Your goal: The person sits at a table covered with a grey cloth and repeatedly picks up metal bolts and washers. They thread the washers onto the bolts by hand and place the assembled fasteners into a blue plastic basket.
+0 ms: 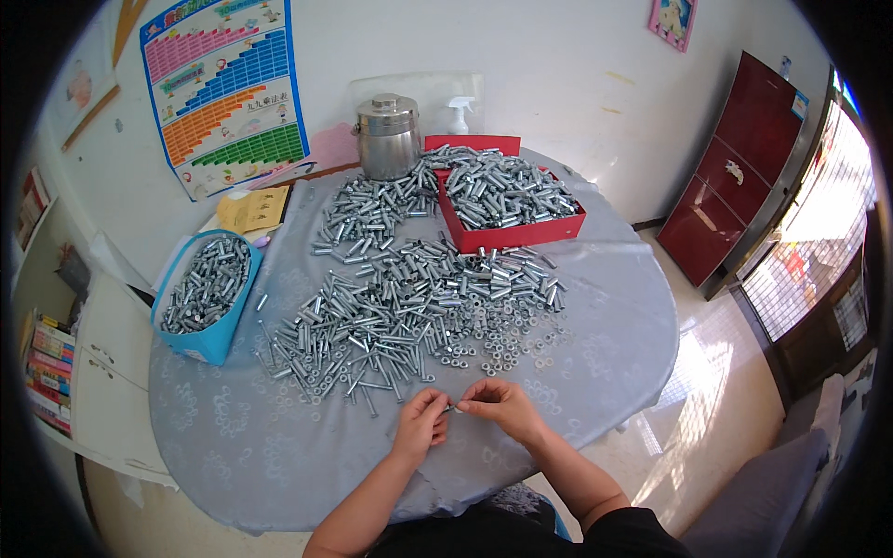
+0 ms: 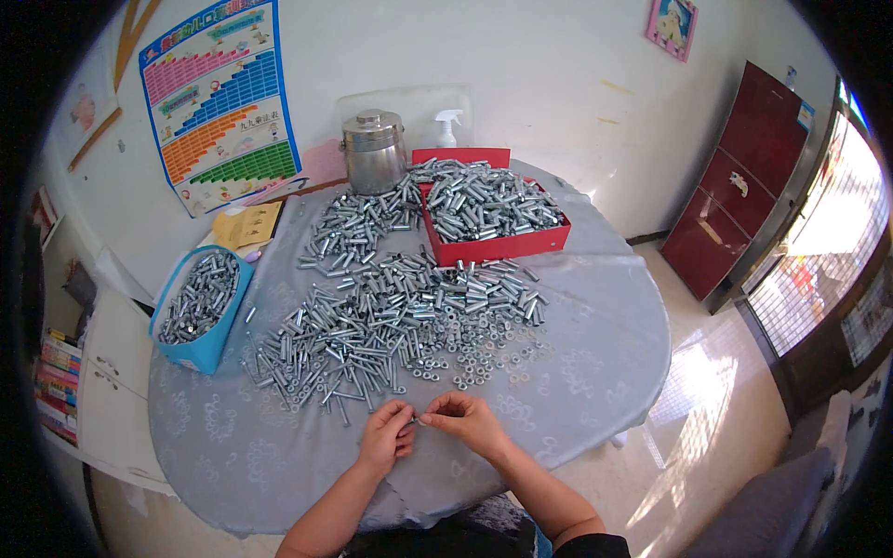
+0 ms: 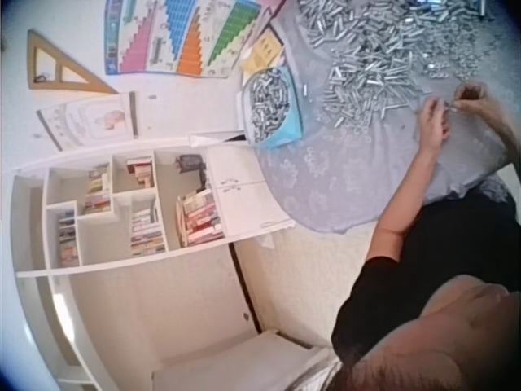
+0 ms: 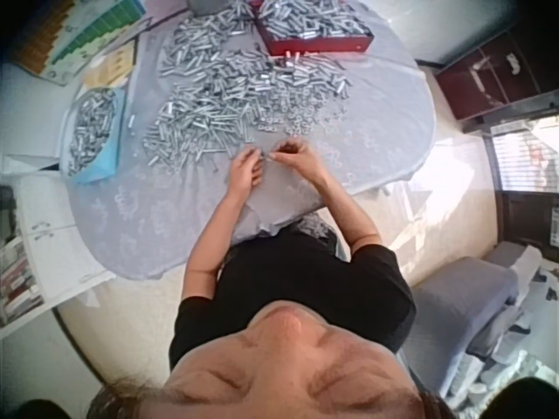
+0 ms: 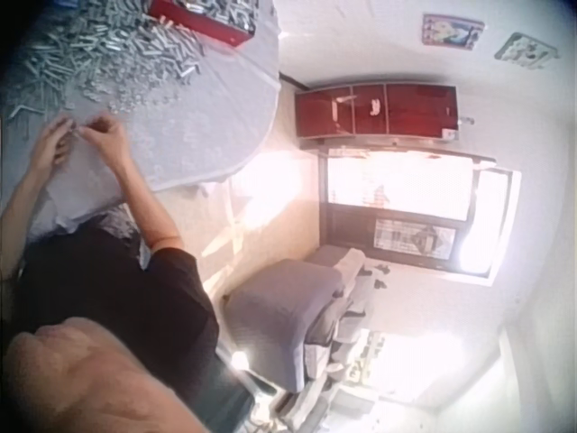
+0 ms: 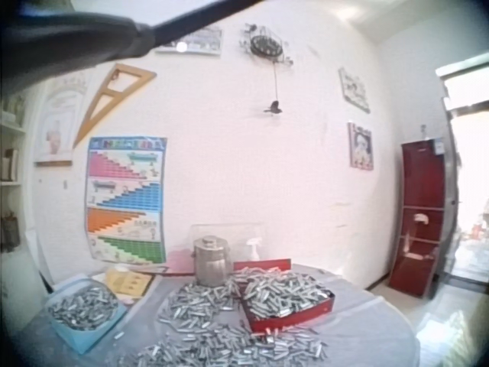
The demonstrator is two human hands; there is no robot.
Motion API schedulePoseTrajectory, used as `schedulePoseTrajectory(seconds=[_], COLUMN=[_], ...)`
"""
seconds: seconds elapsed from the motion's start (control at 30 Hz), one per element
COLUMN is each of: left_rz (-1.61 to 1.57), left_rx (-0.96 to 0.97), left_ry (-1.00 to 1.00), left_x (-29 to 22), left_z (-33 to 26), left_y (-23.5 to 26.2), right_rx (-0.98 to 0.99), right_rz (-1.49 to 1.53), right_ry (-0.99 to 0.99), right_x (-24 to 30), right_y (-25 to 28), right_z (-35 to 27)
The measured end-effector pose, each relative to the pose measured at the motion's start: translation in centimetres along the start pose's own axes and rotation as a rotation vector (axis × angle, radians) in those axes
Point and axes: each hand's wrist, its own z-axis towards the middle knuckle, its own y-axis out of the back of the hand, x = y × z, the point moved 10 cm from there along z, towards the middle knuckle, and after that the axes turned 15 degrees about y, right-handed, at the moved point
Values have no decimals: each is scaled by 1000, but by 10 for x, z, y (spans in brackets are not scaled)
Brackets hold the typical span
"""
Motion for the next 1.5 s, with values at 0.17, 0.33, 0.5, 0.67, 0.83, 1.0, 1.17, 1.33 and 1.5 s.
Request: schedulePoseTrajectory(seconds=[0.17,0.33,0.5,0.67,0.83,1.0,1.17,1.33,1.5], left_rz=[-51,-96,-115,-67,-51,-140,-126,-124,-119], left_rx=[43,36,15,87,114,93,91,95,97], left_ry=[31,40,26,-58,-97,-98,-98,-97,-78], left_x=[2,5,2,-5,-7,-7,-9,-9,-8], left_z=[-1,1,0,-3,0,1,1,1,-1], left_y=[-3,0,0,-10,-9,-1,0,-1,-3], right_rx=[-18,69,35,-62,-105,-120,-13,0,-115], right_rz=[-44,-449,-333,-153,-280,-954,-1204,-1220,-1035], right_ry=[36,201,135,100,89,385,457,430,518], right_x=[-1,18,4,-3,2,50,58,49,63], right_y=[-1,-4,-6,7,34,58,43,49,51], right_z=[3,1,-1,0,10,24,23,21,10])
